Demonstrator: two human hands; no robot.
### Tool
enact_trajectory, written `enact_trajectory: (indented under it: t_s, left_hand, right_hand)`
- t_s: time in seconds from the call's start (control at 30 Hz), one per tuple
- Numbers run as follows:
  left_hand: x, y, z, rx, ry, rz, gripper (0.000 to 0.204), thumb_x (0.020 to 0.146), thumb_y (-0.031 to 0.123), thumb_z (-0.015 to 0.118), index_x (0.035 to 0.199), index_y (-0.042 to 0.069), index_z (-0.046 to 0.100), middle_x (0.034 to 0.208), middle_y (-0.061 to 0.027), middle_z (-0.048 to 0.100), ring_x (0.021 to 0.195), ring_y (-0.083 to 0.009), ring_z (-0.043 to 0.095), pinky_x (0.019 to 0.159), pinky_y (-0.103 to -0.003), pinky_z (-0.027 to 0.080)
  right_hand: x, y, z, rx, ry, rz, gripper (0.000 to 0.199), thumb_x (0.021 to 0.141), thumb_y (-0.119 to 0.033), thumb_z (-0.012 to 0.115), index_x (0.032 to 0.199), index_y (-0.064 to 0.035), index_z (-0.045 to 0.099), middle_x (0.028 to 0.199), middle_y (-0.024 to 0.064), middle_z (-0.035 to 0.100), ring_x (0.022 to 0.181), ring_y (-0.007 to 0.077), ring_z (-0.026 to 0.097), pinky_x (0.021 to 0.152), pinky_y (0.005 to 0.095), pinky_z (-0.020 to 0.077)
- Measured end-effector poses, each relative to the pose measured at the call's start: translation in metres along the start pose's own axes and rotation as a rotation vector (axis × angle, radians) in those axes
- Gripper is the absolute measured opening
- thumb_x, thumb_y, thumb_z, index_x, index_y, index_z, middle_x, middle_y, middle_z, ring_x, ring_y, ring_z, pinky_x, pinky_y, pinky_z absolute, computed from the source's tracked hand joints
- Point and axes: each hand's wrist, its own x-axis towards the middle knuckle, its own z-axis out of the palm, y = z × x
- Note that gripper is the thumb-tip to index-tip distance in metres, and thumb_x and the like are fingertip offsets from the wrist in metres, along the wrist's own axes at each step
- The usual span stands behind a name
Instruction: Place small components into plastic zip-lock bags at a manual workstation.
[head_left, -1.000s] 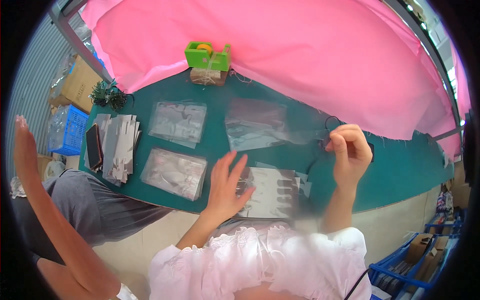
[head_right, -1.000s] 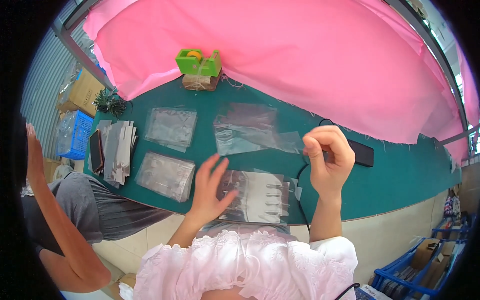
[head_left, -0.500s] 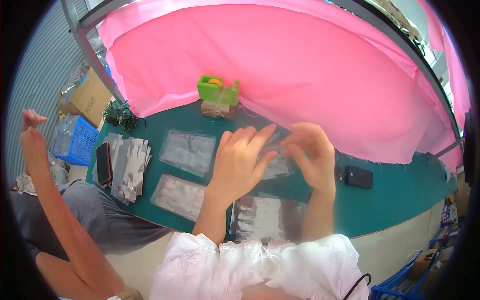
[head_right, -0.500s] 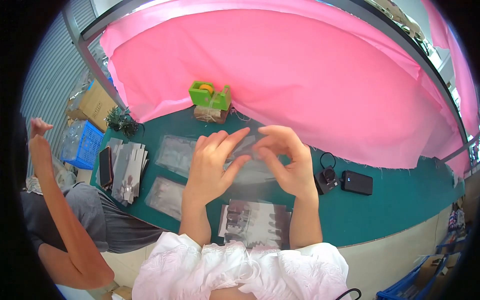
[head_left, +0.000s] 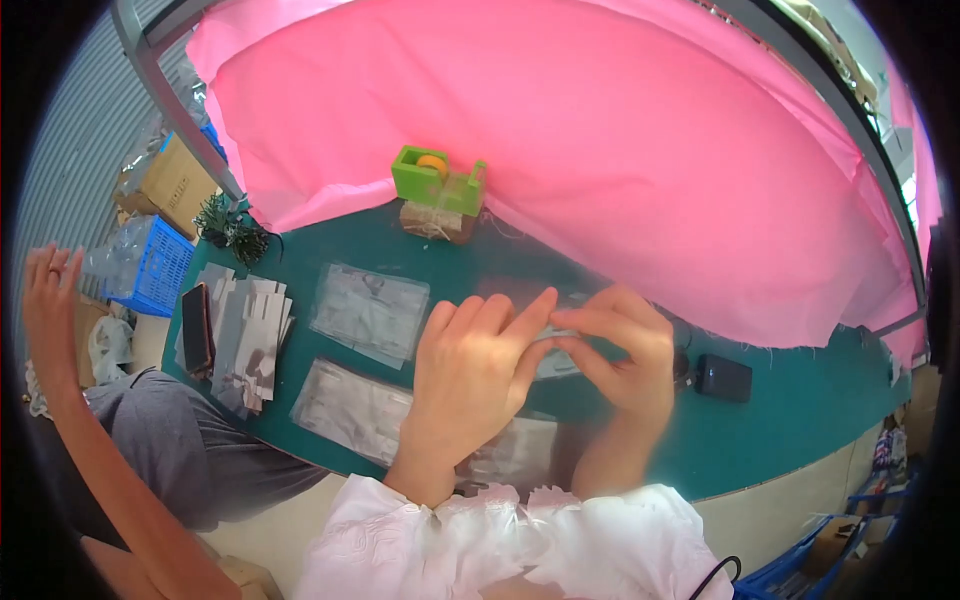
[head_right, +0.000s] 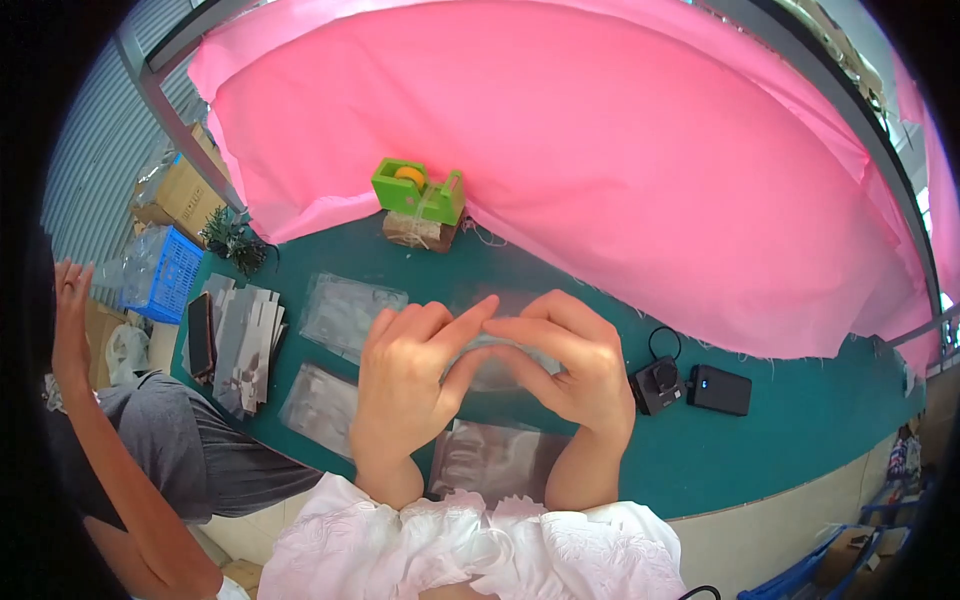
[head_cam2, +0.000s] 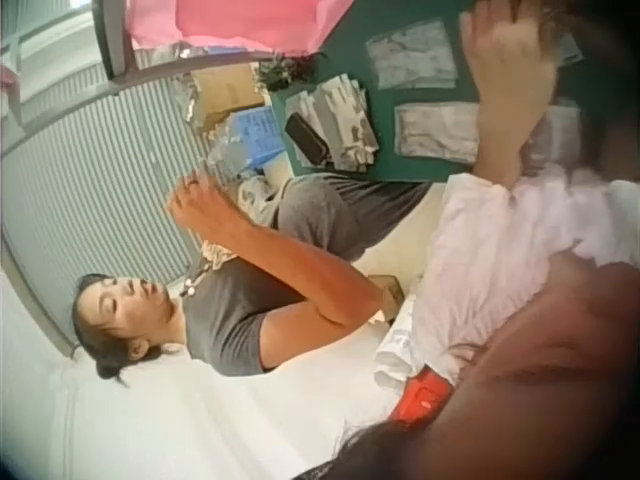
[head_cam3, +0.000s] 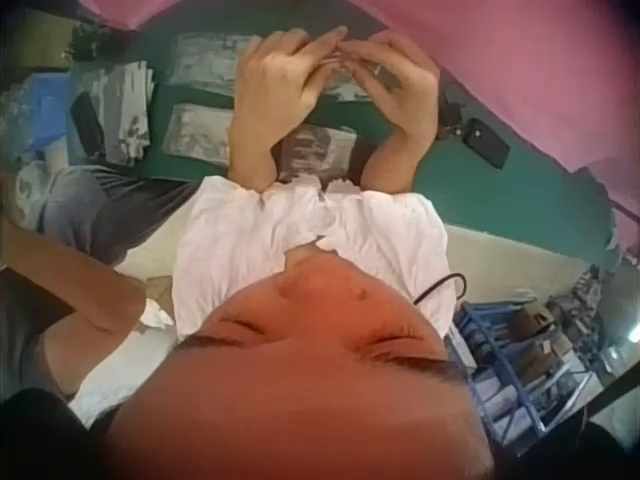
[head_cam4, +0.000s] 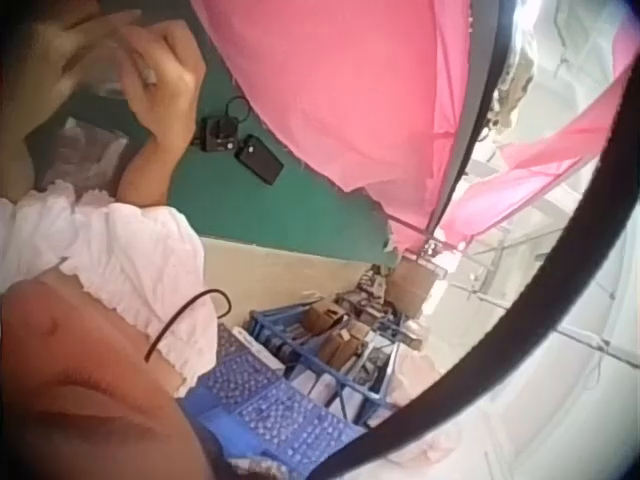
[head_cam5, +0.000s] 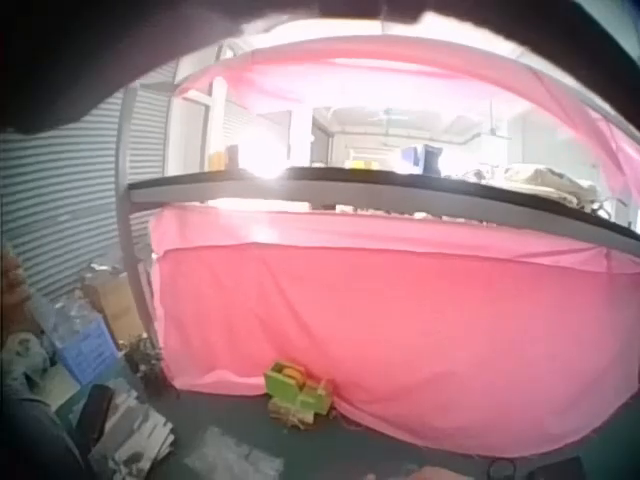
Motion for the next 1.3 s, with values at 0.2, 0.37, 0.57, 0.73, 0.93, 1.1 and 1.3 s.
enact_trajectory:
  t_s: [0.2,0.37,0.57,0.73,0.93,1.1,1.3]
  left_hand:
    - [-0.002,-0.006,0.015,-0.046,0.016,0.065,0.029,0.075,0.014,0.069,0.104,0.012,0.071,0.067,-0.0048,0.057,0.064,-0.0235,0.054,0.060,-0.036,0.040]
    - [0.000,-0.003,0.003,-0.169,-0.021,-0.016,0.013,0.076,0.016,0.070,0.085,0.008,0.071,0.069,-0.0052,0.062,0.064,-0.0255,0.058,0.059,-0.038,0.043]
    - [0.002,-0.012,0.016,-0.203,-0.069,0.086,0.013,0.079,0.018,0.069,0.086,0.007,0.072,0.072,-0.0063,0.066,0.065,-0.0255,0.058,0.060,-0.037,0.043]
    - [-0.003,-0.014,0.007,-0.201,-0.080,0.039,0.013,0.080,0.018,0.069,0.085,0.007,0.071,0.072,-0.0064,0.066,0.065,-0.0255,0.057,0.060,-0.036,0.042]
    - [0.011,-0.014,0.018,-0.274,-0.109,0.051,0.014,0.079,0.018,0.070,0.088,0.007,0.072,0.071,-0.0058,0.066,0.066,-0.0242,0.057,0.060,-0.036,0.042]
    - [0.001,-0.019,0.016,-0.284,-0.070,0.091,0.017,0.077,0.017,0.071,0.091,0.007,0.072,0.072,-0.0055,0.066,0.067,-0.0238,0.058,0.062,-0.036,0.044]
    - [0.006,-0.018,0.016,-0.320,-0.081,0.024,0.016,0.076,0.014,0.071,0.089,0.006,0.072,0.073,-0.0064,0.067,0.068,-0.0239,0.058,0.063,-0.036,0.045]
  right_hand:
    - [0.002,0.010,-0.003,-0.036,-0.023,-0.123,0.027,0.060,0.004,0.073,0.085,-0.0048,0.071,0.072,0.0064,0.057,0.060,0.0162,0.055,0.050,0.0264,0.0412]
    - [-0.001,0.011,-0.008,0.064,0.032,0.017,0.018,0.059,0.002,0.069,0.077,-0.0027,0.069,0.073,0.0065,0.056,0.064,0.0158,0.057,0.057,0.0259,0.0431]
    - [-0.004,0.020,-0.013,0.111,0.000,0.070,0.017,0.061,0.003,0.068,0.077,-0.0024,0.069,0.073,0.0060,0.056,0.064,0.0148,0.057,0.058,0.0250,0.0430]
    - [-0.002,0.019,-0.012,0.146,-0.003,0.069,0.017,0.060,0.004,0.067,0.076,-0.0021,0.068,0.072,0.0057,0.055,0.063,0.0140,0.055,0.058,0.0248,0.0408]
    - [-0.004,0.030,-0.023,0.097,0.030,0.100,0.018,0.059,0.004,0.066,0.076,-0.0014,0.067,0.071,0.0053,0.055,0.062,0.0134,0.053,0.058,0.0250,0.0388]
    - [-0.006,0.025,-0.023,0.095,0.064,0.093,0.016,0.059,0.006,0.064,0.074,-0.0012,0.066,0.071,0.0056,0.055,0.063,0.0136,0.052,0.059,0.0250,0.0384]
    - [-0.009,0.031,-0.029,0.083,0.114,0.085,0.014,0.061,0.005,0.064,0.073,-0.0019,0.065,0.071,0.0046,0.054,0.065,0.0136,0.051,0.059,0.0248,0.0371]
